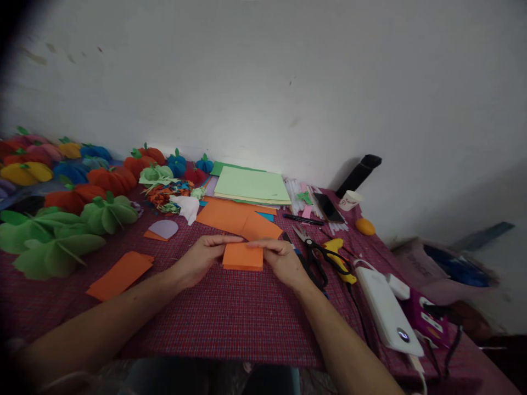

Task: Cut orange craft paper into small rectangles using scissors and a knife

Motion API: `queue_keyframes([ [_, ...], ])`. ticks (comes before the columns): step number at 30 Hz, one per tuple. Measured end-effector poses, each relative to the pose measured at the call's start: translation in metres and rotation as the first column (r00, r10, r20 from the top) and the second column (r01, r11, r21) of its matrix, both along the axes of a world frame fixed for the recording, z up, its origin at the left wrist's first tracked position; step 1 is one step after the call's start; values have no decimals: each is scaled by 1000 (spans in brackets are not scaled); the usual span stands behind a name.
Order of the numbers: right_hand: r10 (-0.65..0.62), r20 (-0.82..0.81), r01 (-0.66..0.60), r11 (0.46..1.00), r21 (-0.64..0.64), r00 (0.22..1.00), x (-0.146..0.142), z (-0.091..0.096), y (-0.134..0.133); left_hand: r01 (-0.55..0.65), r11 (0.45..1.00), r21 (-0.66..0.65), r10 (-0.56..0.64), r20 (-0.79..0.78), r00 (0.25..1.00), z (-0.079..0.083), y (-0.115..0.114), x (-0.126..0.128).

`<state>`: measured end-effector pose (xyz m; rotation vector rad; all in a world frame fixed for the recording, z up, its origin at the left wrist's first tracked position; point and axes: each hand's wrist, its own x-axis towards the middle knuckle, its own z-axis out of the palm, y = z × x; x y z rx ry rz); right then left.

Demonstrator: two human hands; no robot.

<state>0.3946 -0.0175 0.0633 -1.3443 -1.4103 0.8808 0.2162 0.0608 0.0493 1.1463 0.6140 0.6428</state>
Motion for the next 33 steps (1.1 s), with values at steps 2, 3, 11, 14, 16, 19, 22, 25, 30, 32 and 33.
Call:
queue_keyframes([
  [2,27,46,-29,999,29,999,0,2,0,12,1000,-24,-12,5,1000,0,0,-1],
  [3,31,60,-34,998,45,998,1,3,-1,15,999,-32,-14,10,1000,1,-1,-1],
  [11,22,149,-45,987,155,989,1,4,-2,90,987,-136,-78,88,993,5,-4,-5],
  [14,23,190,-53,986,156,981,2,4,-2,102,986,-131,-93,76,993,6,-4,-5],
  [16,24,209,-59,985,163,978,2,4,-1,101,989,-111,-96,51,994,6,-5,-5],
  [19,25,222,-64,983,170,975,2,4,-1,136,988,-72,-136,-1,991,6,-5,-5],
  [22,25,227,-63,985,163,974,2,4,-1,144,988,-64,-146,-41,988,8,-6,-5],
  [25,14,234,-53,986,159,972,2,4,0,128,991,-45,-130,-58,990,9,-7,-4],
  [30,5,243,-42,988,148,970,2,4,0,153,988,-5,-153,-79,985,11,-8,-4],
  [32,15,239,-52,987,151,971,2,4,0,154,988,11,-153,-82,985,11,-8,-4],
  [33,20,238,-58,987,153,971,2,4,0,152,988,17,-150,-84,985,11,-8,-4],
])
